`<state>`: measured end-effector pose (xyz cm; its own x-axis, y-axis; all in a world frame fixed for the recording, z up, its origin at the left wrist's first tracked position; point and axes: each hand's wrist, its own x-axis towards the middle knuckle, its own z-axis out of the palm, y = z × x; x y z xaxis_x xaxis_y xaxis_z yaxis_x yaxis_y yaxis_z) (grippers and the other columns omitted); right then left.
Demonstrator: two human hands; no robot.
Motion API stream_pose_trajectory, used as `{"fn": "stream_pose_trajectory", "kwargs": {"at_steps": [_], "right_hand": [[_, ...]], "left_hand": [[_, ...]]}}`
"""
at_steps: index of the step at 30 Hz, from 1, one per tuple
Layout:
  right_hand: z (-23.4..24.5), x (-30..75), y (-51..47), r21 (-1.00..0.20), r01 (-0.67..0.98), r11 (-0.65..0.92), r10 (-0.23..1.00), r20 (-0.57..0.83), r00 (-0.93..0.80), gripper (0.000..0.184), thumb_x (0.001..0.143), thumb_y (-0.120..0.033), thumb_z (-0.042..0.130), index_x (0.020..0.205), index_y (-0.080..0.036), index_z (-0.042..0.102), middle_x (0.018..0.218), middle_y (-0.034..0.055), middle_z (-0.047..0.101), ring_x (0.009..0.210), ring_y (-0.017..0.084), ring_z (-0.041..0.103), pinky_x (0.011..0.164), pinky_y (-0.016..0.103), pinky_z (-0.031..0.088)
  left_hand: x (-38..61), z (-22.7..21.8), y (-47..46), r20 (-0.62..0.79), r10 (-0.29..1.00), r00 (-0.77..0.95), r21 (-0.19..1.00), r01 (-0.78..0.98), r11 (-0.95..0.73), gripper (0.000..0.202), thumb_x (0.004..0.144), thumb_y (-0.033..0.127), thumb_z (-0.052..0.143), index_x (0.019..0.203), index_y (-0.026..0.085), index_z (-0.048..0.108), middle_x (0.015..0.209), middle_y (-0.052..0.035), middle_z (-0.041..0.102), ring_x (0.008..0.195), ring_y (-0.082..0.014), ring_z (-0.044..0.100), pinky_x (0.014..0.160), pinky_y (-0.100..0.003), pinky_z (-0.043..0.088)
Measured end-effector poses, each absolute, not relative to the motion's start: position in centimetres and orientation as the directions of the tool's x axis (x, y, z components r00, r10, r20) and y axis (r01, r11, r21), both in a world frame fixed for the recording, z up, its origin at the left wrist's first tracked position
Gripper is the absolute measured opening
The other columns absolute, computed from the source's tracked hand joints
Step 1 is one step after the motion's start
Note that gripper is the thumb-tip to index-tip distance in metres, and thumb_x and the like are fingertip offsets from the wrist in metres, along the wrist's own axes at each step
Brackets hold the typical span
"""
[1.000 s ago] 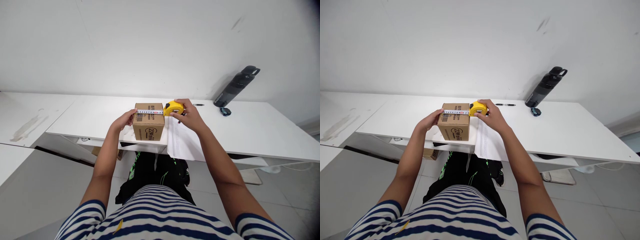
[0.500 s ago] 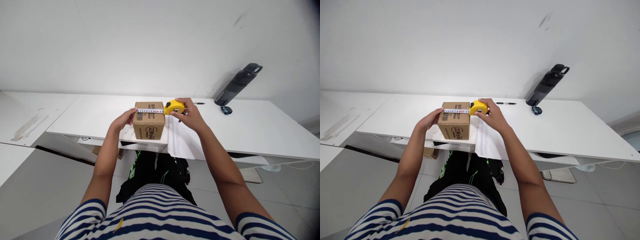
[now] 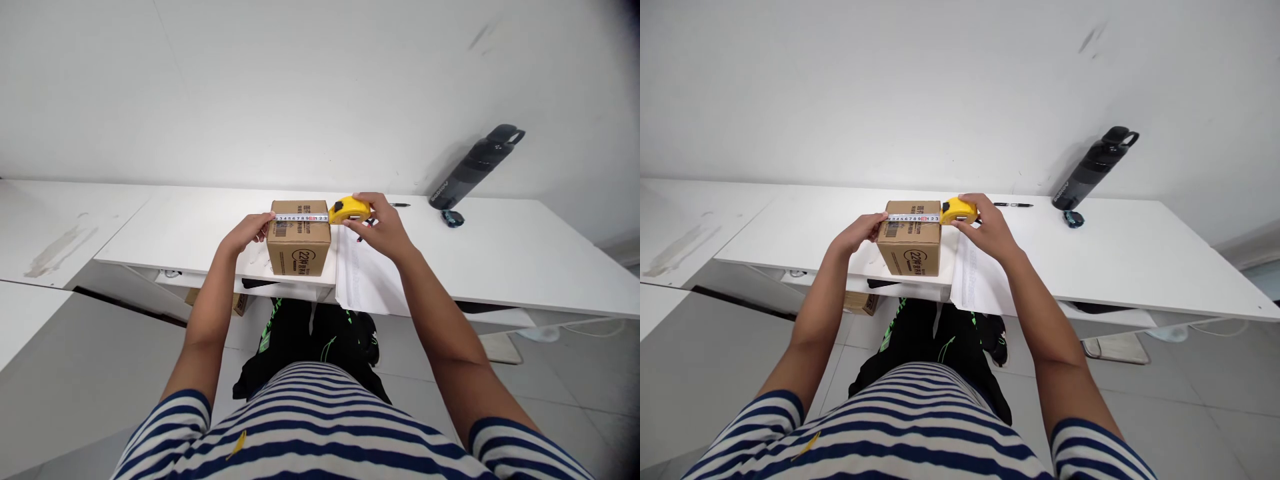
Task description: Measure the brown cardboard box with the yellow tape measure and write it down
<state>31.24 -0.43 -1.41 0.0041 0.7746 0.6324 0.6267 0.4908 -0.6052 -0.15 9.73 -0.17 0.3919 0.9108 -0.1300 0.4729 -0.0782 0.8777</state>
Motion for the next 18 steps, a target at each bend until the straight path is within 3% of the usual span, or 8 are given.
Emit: {"fn": "stream_pose_trajectory", "kwargs": {"at_steps": [4,8,11,14,18], "right_hand": [[-0.5,30.9,-2.0,-0.448,0.722,0.527,0.679,0.733,-0.040,0.041,0.086,-0.045,0.072,0.122,-0.032,0.058,0.122,0.0086,0.068,0.118,0.033,0.064,0.093,0.054,0.058],[-1.2,27.5,-5.5,-0.375,0.788,0.488,0.651,0.758,-0.042,0.042,0.083,-0.043,0.076,0.121,-0.037,0.059,0.116,0.0084,0.068,0.110,0.035,0.067,0.084,0.054,0.061],[-2.5,22.5,-7.9,-0.342,0.785,0.516,0.647,0.757,-0.096,0.030,0.087,-0.033,0.071,0.115,-0.039,0.061,0.118,0.0093,0.066,0.105,0.033,0.068,0.081,0.053,0.061],[-3.0,17.6,-8.2,-0.335,0.809,0.484,0.626,0.778,-0.052,0.029,0.087,-0.021,0.065,0.112,-0.037,0.063,0.124,0.0096,0.065,0.112,0.034,0.066,0.090,0.056,0.059],[-2.0,14.6,-5.8,-0.382,0.843,0.378,0.573,0.812,0.111,0.024,0.088,-0.015,0.056,0.105,-0.030,0.064,0.116,0.0110,0.068,0.107,0.032,0.067,0.086,0.052,0.061]], "left_hand": [[-0.7,2.1,9.1,-0.018,0.922,0.386,0.837,0.510,-0.197,0.037,0.090,0.046,0.057,0.065,0.019,0.055,0.076,-0.0071,0.063,0.070,-0.0163,0.052,0.072,-0.036,0.042],[0.2,5.8,9.3,0.026,0.917,0.397,0.842,0.486,-0.234,0.031,0.090,0.046,0.059,0.080,0.018,0.060,0.092,-0.0098,0.068,0.081,-0.0188,0.056,0.081,-0.038,0.044],[2.9,7.9,10.3,0.062,0.871,0.487,0.808,0.489,-0.330,0.028,0.091,0.045,0.060,0.086,0.017,0.061,0.095,-0.0087,0.066,0.089,-0.0209,0.058,0.088,-0.039,0.044],[6.4,8.0,11.6,0.024,0.831,0.556,0.696,0.588,-0.413,0.026,0.090,0.043,0.061,0.083,0.018,0.059,0.087,-0.0070,0.063,0.091,-0.0246,0.059,0.089,-0.041,0.043],[9.6,6.2,13.0,0.071,0.881,0.468,0.437,0.779,-0.449,0.027,0.088,0.040,0.063,0.073,0.018,0.057,0.085,-0.0107,0.065,0.103,-0.0342,0.059,0.102,-0.051,0.035]]}}
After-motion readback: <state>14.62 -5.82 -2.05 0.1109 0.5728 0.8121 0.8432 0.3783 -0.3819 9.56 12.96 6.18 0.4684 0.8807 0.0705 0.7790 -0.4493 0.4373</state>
